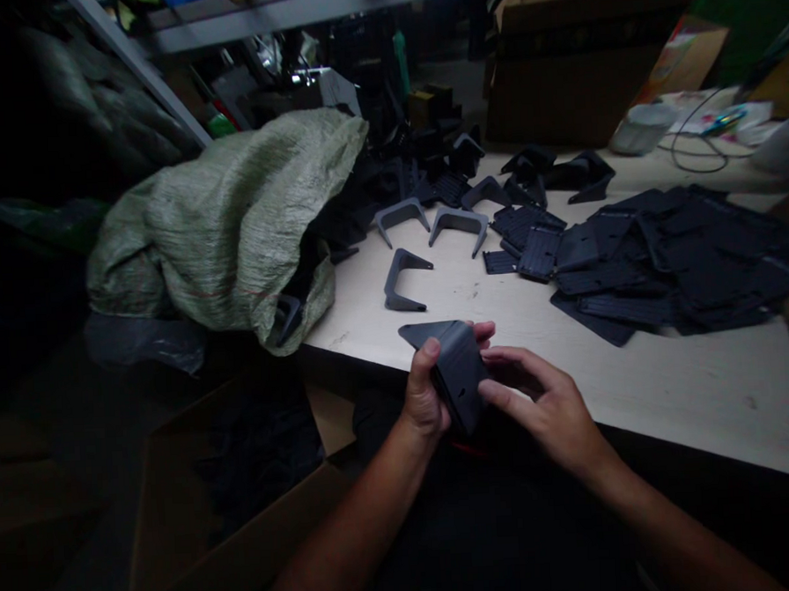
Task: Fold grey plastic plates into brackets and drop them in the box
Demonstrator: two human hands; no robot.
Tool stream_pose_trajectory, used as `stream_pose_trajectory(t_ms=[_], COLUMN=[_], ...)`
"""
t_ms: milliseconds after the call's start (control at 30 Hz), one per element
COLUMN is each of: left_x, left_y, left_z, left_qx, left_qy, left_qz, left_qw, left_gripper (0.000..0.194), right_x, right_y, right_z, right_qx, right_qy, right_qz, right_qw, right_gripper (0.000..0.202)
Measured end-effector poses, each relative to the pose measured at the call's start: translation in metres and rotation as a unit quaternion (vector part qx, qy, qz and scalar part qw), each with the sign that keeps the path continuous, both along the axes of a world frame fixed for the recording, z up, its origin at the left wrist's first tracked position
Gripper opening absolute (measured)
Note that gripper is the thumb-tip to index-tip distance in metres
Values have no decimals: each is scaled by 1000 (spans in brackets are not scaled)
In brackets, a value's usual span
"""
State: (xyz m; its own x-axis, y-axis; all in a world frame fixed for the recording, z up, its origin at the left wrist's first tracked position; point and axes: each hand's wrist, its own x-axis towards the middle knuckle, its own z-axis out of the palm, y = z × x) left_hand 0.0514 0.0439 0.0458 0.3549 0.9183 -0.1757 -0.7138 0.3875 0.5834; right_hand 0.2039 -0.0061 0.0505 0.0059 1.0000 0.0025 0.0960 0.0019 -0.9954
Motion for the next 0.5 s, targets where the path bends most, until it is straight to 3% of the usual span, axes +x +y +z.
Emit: stream_pose_trajectory(t_ms=[133, 200, 300, 400, 500], left_x=[8, 11, 11, 9, 12], left_y=[-3, -1, 8, 18, 20], left_z=[2, 5, 12, 19, 24], left_qx=[94, 103, 2, -114, -129], left_qy=[38, 44, 14, 30, 82], left_qz=[-46, -57, -23, 63, 105], left_qw=[994, 992, 1000, 991, 983], left_gripper=[66, 66, 63, 36, 24], right_x=[-3, -6, -9, -12, -18], right_y=[19, 23, 20, 14, 8], right_z=[6, 7, 4, -2, -5], right_qx=[-68, -84, -77, -63, -31], right_qy=[146, 197, 198, 154, 130], right_qz=[23, 46, 59, 68, 36], right_qw=[987, 976, 975, 984, 990], right_gripper=[43, 44, 40, 33, 32])
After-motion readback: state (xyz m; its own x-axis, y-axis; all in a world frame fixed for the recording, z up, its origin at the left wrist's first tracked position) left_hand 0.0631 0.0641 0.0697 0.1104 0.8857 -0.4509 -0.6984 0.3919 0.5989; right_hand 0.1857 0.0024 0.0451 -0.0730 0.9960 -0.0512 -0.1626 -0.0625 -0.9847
